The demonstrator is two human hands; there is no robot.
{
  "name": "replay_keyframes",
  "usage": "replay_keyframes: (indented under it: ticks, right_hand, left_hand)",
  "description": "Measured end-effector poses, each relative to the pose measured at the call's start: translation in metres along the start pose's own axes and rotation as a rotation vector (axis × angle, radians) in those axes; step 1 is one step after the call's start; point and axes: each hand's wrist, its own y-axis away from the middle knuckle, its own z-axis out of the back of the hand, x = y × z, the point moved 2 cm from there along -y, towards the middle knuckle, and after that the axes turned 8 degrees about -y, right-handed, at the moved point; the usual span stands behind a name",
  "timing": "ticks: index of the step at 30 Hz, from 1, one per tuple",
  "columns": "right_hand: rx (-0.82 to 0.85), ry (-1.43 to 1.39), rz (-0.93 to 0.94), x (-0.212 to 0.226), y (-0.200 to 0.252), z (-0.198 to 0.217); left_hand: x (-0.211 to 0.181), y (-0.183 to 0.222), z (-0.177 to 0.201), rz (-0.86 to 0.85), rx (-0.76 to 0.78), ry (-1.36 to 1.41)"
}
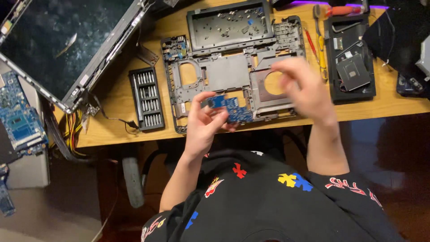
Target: Disassembling and inspecting internal components of a laptop at a workbench.
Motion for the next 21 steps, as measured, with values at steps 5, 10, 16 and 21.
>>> replay_keyframes:
  ticks: [5,10,16,21]
  right_hand:
    - [-0.348,0.688,0.132,-0.064,0.0,0.068]
    - [-0.304,0.795,0.051,-0.076,0.004,0.07]
    - [-0.351,0.71,0.005,-0.07,0.013,0.067]
    - [-0.316,0.797,0.051,-0.072,0.026,0.069]
  left_hand:
    - [-0.015,0.006,0.0,-0.006,0.009,0.124]
    - [-0.005,0.006,0.006,0.057,-0.004,0.184]
    - [0.006,0.009,0.018,0.077,-0.007,0.133]
    - [0.007,0.006,0.017,0.083,-0.019,0.131]
